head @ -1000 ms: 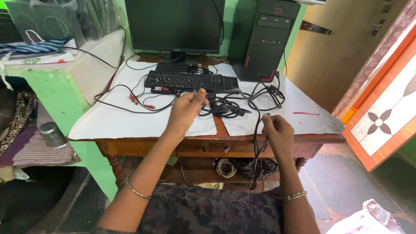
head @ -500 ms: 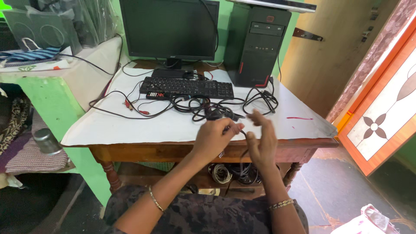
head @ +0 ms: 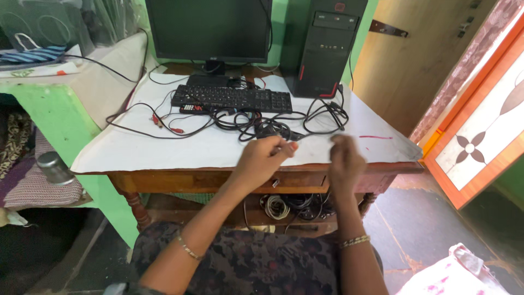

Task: The person untangles and coils black cables, then wipes them with a blue cloth. The person places the coiled cables under the desk and continues to handle other cables on the desk surface.

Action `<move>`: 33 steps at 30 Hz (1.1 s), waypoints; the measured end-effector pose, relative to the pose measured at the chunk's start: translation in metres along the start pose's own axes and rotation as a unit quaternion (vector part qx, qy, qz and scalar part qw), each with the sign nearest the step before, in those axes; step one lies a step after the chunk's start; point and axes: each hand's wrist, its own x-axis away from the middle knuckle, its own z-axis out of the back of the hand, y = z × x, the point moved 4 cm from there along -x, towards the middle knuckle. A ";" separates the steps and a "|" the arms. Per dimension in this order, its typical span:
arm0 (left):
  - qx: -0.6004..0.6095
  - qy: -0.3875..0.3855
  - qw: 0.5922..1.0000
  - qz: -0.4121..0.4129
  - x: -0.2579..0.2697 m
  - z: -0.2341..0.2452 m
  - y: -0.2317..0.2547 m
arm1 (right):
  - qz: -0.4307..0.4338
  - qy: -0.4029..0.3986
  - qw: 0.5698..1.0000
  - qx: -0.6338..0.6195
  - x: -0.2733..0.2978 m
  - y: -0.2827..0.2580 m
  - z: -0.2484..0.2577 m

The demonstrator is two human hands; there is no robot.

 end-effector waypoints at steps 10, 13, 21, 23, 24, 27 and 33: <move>-0.026 -0.023 0.994 0.107 0.055 0.076 0.000 | -0.186 0.252 0.923 -0.224 -0.003 0.086 0.052; -0.034 -0.041 0.991 0.120 0.070 0.088 0.011 | -0.151 0.226 0.933 -0.236 0.003 0.081 0.045; 0.224 -0.020 0.972 0.071 0.111 0.102 0.035 | -0.049 0.019 0.980 -0.193 -0.011 -0.029 0.059; 0.235 -0.017 0.969 0.075 0.120 0.096 0.040 | 0.156 -0.004 0.983 0.095 0.007 -0.090 0.074; 0.233 -0.020 0.969 0.085 0.126 0.091 0.041 | 0.256 -0.019 0.938 0.235 0.024 -0.118 0.078; 0.202 -0.035 0.972 0.116 0.140 0.071 0.043 | 0.081 -0.214 0.972 0.049 0.067 -0.145 0.086; 0.199 -0.061 0.969 0.133 0.164 0.046 0.039 | 0.004 -0.678 0.734 0.045 0.182 -0.177 0.076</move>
